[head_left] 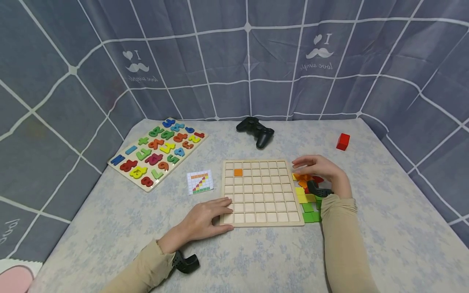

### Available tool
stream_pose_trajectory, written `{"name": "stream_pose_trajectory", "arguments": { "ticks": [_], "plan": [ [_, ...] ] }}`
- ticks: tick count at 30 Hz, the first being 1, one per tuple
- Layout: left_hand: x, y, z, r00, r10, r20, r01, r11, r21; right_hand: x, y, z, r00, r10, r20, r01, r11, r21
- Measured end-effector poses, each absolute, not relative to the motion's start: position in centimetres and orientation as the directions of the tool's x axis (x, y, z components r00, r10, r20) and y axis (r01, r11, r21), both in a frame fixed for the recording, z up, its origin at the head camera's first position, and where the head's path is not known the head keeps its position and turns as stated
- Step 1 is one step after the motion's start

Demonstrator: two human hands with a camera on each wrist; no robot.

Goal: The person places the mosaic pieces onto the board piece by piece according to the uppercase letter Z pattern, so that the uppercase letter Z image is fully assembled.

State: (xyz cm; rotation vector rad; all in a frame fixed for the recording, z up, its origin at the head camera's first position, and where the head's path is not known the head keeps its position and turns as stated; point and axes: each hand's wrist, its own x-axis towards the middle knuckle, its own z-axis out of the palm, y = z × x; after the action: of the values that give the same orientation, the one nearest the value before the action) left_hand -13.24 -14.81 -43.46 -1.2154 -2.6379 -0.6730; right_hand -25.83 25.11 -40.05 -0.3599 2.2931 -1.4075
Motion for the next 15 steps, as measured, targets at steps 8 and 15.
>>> {"name": "stream_pose_trajectory", "arguments": {
  "ticks": [8, 15],
  "plan": [
    [-13.29, -14.82, -43.6, -0.652, 0.683, 0.33, 0.757, 0.564, 0.328, -25.65, 25.48, -40.63, -0.889, -0.391, -0.241, 0.045, 0.447, -0.893],
    [-13.26, -14.81, -43.57, -0.655, 0.681, 0.327, 0.754, 0.564, 0.337, -25.7, 25.5, -41.07, -0.886, -0.391, -0.25, 0.049, 0.456, -0.889]
  ]
}}
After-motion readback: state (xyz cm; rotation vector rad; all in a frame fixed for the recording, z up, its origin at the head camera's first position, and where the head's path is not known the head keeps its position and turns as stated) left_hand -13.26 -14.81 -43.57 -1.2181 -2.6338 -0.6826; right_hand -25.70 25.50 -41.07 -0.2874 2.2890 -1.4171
